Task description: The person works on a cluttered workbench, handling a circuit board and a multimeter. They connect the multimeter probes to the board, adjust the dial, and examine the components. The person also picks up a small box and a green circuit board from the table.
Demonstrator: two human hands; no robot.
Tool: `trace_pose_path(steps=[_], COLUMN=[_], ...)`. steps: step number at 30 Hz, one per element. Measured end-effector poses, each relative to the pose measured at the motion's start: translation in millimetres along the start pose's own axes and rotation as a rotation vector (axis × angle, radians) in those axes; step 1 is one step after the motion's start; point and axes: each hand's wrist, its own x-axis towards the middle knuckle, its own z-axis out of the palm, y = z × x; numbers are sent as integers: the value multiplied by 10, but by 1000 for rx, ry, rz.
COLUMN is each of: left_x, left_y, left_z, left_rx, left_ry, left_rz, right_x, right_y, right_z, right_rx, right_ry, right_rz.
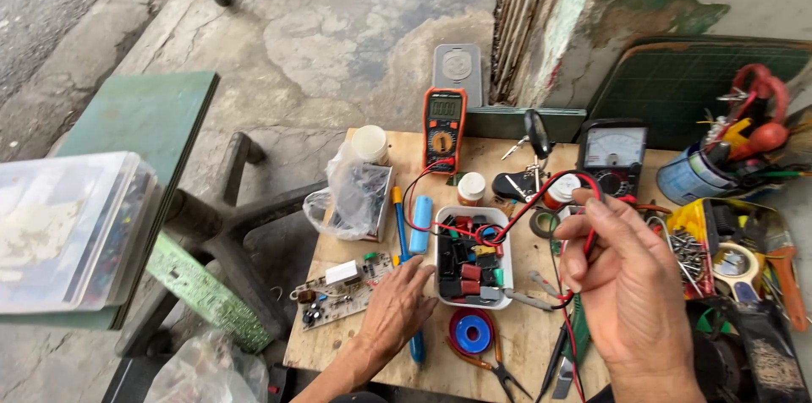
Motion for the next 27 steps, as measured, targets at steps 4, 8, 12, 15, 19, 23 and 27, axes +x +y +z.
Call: trace_pose_path(steps=[4, 8, 12, 15, 19, 23, 27], left_x=[18, -48, -29, -205, -297, -296, -239], left_y=[155, 130, 379, 424, 316, 382, 514], left_z=[-138, 88, -226, -6, 376, 450, 508], left_rx=[-35, -22, -154, -118, 69, -10, -143], left_ry=[-47, -19, 60, -158, -350, -304, -257], left_rz=[30, 225, 439, 556, 298, 275, 189], right_x=[53, 24, -30, -70, -219, -385, -531], right_y=[-65, -111, -136, -167, -185, -249, -311], right_z=[-14, -27, -13, -38, -2, 14, 2], right_rx=[14, 10, 20, 31, 19, 25, 38], right_ry=[37, 50, 37, 30, 26, 16, 36], right_rz=[-7, 15, 14, 3, -3, 20, 8])
